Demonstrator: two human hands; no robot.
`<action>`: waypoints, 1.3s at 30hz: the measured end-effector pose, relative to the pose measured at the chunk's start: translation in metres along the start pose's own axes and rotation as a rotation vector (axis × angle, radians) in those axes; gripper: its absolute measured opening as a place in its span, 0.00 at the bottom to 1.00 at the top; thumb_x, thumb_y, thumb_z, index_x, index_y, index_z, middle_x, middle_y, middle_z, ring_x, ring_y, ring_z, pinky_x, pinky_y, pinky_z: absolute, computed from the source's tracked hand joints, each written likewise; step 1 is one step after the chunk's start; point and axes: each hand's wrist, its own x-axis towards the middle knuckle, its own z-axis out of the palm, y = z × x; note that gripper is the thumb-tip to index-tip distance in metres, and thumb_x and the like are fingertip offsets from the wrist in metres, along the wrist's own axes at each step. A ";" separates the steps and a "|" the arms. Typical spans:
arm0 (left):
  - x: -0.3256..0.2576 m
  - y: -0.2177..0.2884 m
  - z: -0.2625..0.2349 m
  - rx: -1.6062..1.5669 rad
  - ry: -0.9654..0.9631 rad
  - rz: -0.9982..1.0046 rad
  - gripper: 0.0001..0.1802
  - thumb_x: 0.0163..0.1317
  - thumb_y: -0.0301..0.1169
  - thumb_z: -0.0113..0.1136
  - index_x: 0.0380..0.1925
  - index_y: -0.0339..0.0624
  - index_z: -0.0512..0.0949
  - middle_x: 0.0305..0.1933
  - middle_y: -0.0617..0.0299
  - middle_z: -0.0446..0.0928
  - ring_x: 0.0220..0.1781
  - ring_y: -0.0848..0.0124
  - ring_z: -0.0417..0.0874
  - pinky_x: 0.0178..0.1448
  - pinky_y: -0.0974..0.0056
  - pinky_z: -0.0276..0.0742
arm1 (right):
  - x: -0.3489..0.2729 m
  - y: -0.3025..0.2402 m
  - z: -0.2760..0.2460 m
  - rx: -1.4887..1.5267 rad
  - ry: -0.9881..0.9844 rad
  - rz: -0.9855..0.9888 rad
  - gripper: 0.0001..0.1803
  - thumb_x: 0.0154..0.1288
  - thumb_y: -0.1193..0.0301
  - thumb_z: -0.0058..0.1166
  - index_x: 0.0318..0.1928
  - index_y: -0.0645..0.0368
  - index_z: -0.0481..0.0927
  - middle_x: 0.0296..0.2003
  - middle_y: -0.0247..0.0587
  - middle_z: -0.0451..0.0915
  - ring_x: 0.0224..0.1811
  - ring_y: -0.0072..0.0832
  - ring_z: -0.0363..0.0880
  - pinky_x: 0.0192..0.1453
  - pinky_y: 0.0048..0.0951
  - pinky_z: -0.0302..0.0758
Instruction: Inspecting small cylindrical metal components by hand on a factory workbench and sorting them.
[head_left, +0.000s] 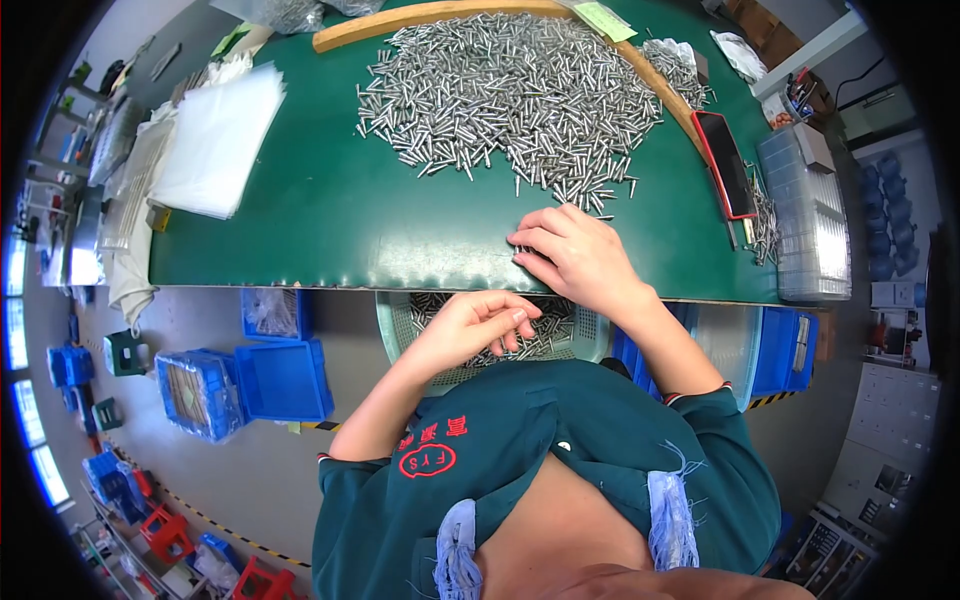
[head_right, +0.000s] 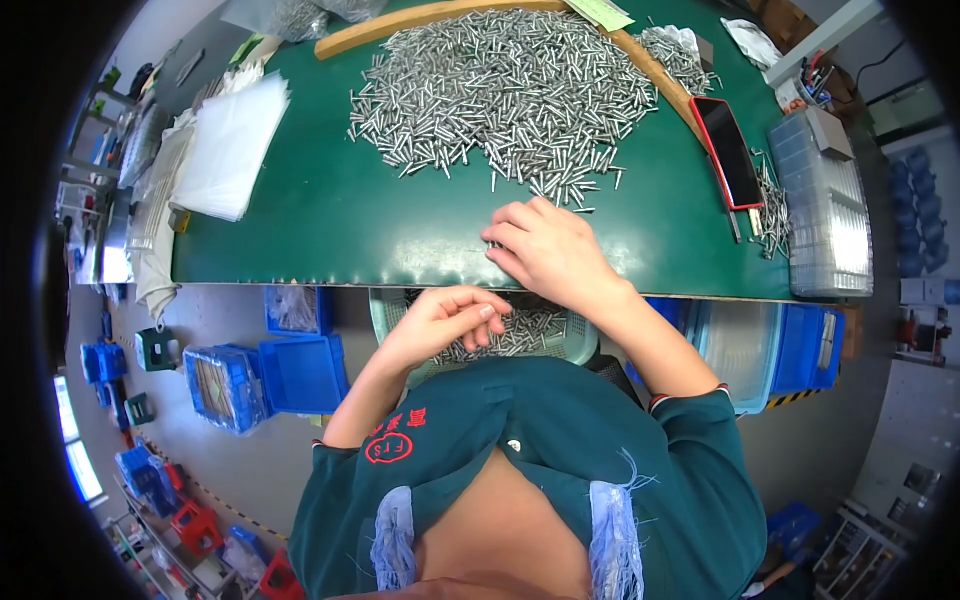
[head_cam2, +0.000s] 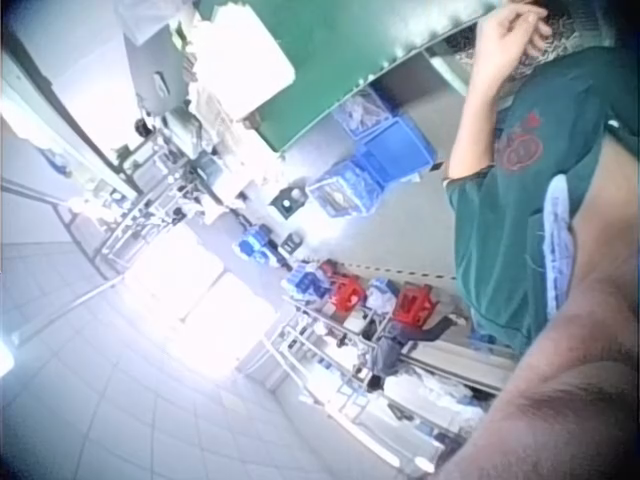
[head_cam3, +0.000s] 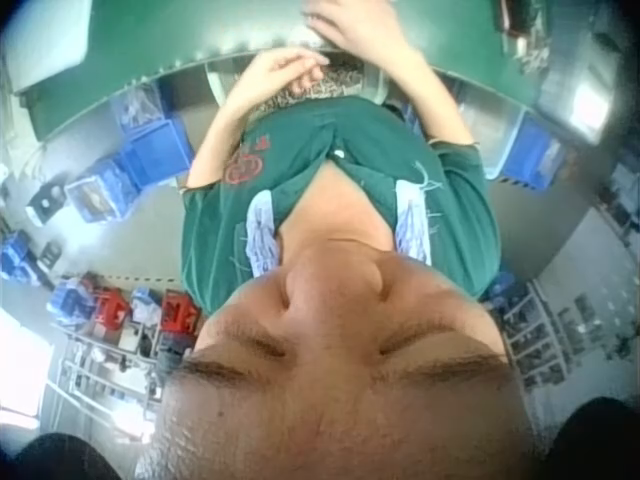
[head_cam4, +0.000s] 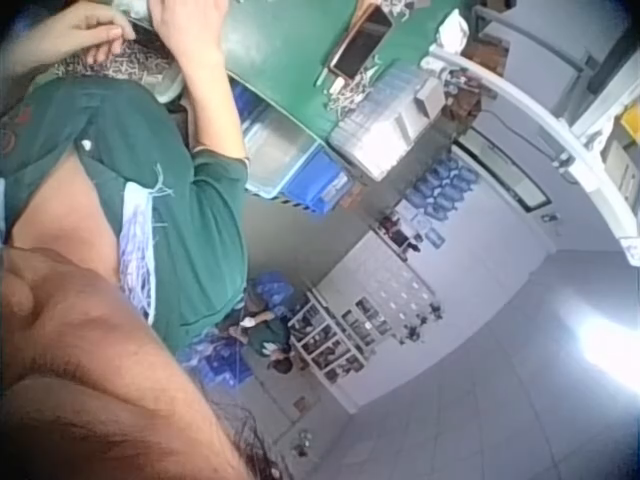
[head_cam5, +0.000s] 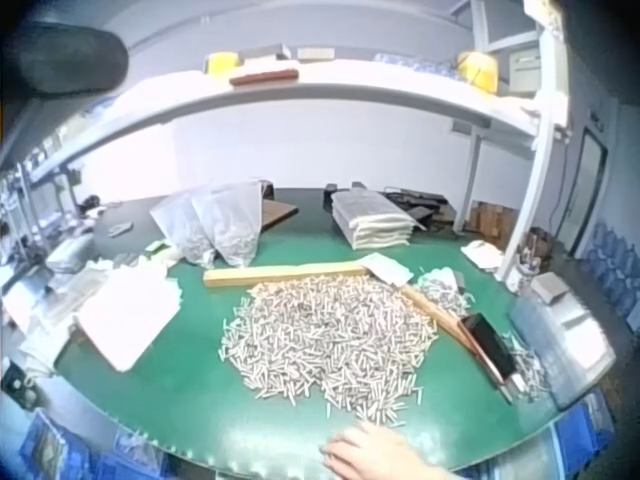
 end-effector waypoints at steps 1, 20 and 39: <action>0.003 -0.006 0.001 -0.084 -0.022 -0.041 0.17 0.71 0.33 0.49 0.53 0.33 0.75 0.46 0.55 0.81 0.41 0.71 0.82 0.43 0.67 0.80 | -0.003 -0.001 -0.003 0.001 -0.003 0.001 0.10 0.54 0.68 0.64 0.38 0.52 0.83 0.38 0.28 0.79 0.38 0.29 0.77 0.39 0.29 0.76; 0.008 -0.002 0.018 -0.366 -0.024 -0.125 0.17 0.73 0.35 0.48 0.51 0.31 0.72 0.46 0.50 0.80 0.46 0.66 0.85 0.49 0.65 0.83 | -0.028 -0.018 -0.034 0.683 -0.330 0.289 0.17 0.62 0.72 0.57 0.53 0.55 0.78 0.42 0.38 0.77 0.42 0.30 0.80 0.45 0.30 0.77; 0.012 0.018 0.005 -0.132 0.101 -0.022 0.15 0.70 0.34 0.52 0.49 0.33 0.77 0.41 0.56 0.82 0.40 0.73 0.85 0.43 0.70 0.82 | -0.018 -0.015 -0.023 0.825 -0.149 0.372 0.10 0.62 0.73 0.59 0.45 0.60 0.82 0.40 0.36 0.78 0.37 0.23 0.79 0.41 0.25 0.76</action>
